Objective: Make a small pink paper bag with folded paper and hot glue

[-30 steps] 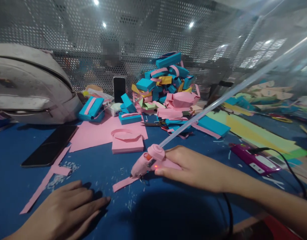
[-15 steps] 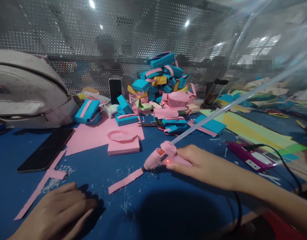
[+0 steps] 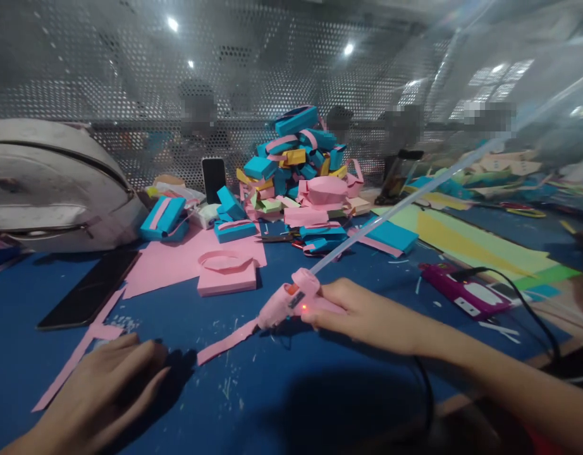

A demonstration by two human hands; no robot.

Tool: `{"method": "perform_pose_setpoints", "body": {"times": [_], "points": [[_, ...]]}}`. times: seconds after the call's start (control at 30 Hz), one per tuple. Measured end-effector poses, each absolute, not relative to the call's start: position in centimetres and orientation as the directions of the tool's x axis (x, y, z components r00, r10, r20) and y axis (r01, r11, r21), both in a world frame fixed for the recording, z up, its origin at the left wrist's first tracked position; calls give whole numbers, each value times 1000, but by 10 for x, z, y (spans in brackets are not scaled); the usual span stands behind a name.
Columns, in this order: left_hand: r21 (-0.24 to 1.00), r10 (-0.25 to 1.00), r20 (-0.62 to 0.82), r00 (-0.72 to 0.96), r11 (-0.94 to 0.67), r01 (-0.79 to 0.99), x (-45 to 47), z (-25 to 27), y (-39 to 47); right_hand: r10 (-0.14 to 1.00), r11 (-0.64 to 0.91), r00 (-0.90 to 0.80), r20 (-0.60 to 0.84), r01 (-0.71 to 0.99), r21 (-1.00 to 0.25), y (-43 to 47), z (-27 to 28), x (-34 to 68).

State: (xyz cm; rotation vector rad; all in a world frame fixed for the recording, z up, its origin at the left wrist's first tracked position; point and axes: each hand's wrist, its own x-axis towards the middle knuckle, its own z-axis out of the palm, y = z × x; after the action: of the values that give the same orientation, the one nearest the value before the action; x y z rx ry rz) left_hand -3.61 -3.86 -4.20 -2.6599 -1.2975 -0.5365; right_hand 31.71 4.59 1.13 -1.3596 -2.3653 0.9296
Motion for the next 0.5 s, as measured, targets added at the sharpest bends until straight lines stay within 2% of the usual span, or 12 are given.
{"method": "perform_pose_setpoints", "body": {"times": [0.13,0.23,0.3,0.5], "points": [[72,810,358,466,-521,850,-39,-44,-35,809,257,-572,-136,551,-794,52,3,318],[18,813,388,435,-478,878,-43,-41,-29,808,214,-578,-115,470,-856,62,-9,327],[-13,799,423,427,-466,885,-47,-37,-24,831,208,-551,-83,444,-871,70,-16,333],[19,793,465,393,-452,892,-46,-27,-13,908,272,-416,52,491,-828,93,-26,351]]}}
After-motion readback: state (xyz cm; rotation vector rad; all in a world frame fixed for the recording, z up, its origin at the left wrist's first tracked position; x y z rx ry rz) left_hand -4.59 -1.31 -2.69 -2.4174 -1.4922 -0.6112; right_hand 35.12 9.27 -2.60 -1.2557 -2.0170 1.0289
